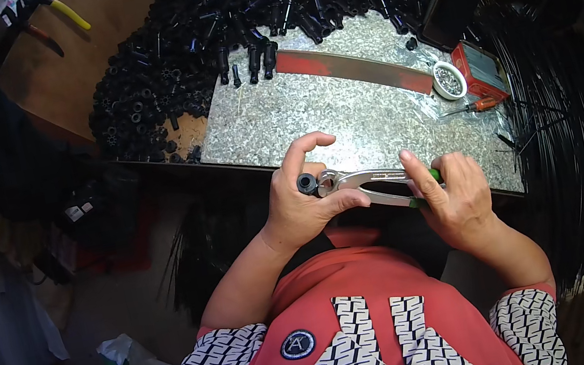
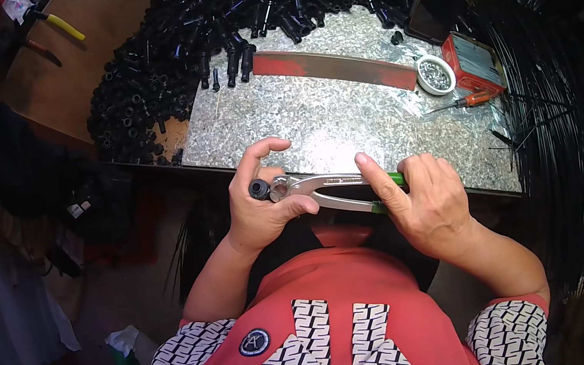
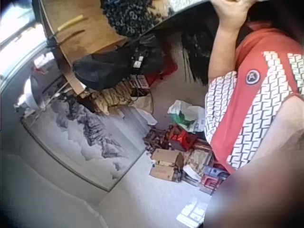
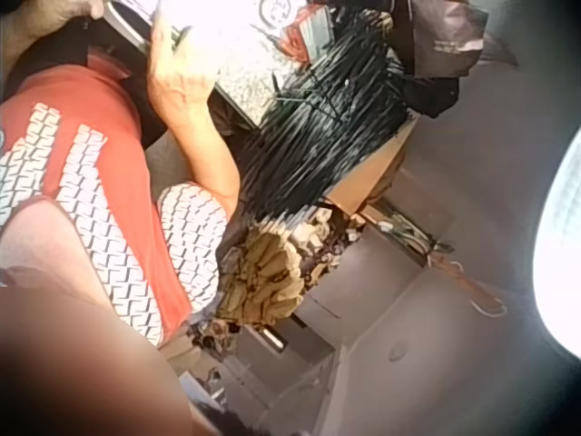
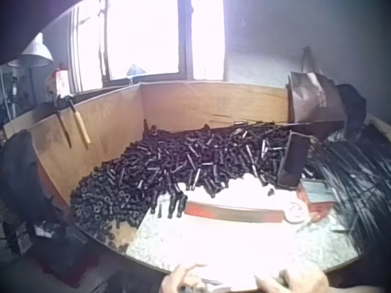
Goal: Assembling bundles of black wires by securing them with connectors or ties at a workbench.
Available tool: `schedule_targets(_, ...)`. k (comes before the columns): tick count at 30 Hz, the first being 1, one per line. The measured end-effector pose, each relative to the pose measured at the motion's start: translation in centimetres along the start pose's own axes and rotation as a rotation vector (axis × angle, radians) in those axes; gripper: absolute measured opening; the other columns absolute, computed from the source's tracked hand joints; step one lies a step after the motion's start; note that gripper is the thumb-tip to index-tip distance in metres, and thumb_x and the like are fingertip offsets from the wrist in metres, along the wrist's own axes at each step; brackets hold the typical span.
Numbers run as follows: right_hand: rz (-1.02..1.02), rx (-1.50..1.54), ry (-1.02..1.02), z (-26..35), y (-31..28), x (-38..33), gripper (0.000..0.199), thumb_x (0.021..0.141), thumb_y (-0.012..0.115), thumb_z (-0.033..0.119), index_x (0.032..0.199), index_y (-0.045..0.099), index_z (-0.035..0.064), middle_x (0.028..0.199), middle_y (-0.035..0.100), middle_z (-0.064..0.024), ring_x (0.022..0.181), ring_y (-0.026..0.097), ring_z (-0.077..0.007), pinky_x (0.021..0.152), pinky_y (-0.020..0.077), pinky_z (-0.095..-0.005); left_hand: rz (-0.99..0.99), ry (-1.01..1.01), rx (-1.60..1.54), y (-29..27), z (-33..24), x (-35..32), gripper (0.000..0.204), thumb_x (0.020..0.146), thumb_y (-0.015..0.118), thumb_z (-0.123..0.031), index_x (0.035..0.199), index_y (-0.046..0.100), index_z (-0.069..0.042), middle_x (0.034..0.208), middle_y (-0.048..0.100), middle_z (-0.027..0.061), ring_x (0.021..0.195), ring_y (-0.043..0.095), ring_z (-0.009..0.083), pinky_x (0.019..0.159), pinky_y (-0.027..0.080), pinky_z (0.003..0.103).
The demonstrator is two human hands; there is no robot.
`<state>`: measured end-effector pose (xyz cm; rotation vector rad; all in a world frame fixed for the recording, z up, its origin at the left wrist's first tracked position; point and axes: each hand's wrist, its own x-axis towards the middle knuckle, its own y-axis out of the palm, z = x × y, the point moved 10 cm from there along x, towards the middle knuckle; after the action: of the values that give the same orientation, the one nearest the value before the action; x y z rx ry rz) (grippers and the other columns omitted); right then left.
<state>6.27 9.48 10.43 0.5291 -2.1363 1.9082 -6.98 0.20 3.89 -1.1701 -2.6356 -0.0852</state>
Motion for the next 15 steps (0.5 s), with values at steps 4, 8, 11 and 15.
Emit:
schedule_targets(4,0.094,0.083,0.019,0.1,0.4,-0.1,0.061,0.073,0.069,0.005,0.131,0.05,0.0101,0.07,0.043,-0.0074,0.058,0.047,-0.0225,0.05,0.0367,-0.0345,0.005,0.021,-0.004,0.2,-0.1,-0.3,0.072,0.064,0.086,-0.026,0.118,0.045,-0.003,0.062,0.059,0.0001,0.06,0.049,0.0011,0.052,0.038,0.016)
schedule_targets(8,0.182,0.239,0.102,-0.2,0.8,-0.1,0.062,0.073,0.068,0.005,0.132,0.049,0.0103,0.067,0.041,-0.008,0.054,0.047,-0.0236,0.048,0.0371,-0.0367,0.008,0.032,0.038,0.2,-0.1,-0.1,0.073,0.063,0.087,-0.026,0.118,0.046,-0.003,0.06,0.055,-0.0031,0.059,0.047,0.0004,0.052,0.036,0.016)
schedule_targets(11,0.115,0.08,0.059,0.0,0.8,-0.4,0.066,0.071,0.07,0.005,0.133,0.048,0.0108,0.068,0.042,-0.0082,0.052,0.046,-0.024,0.048,0.0368,-0.0369,-0.032,0.019,0.008,-0.1,0.6,-0.1,0.079,0.057,0.089,-0.025,0.121,0.048,-0.002,0.058,0.034,-0.0116,0.057,0.031,-0.0019,0.051,0.022,0.015)
schedule_targets(15,0.171,0.28,0.134,-0.3,0.8,-0.3,0.068,0.069,0.071,0.006,0.133,0.048,0.0126,0.068,0.042,-0.0078,0.054,0.045,-0.0235,0.048,0.0363,-0.0357,0.021,-0.012,-0.008,0.1,1.3,-0.1,0.086,0.054,0.089,-0.034,0.122,0.047,-0.002,0.057,0.038,-0.0113,0.057,0.034,-0.0019,0.052,0.023,0.015)
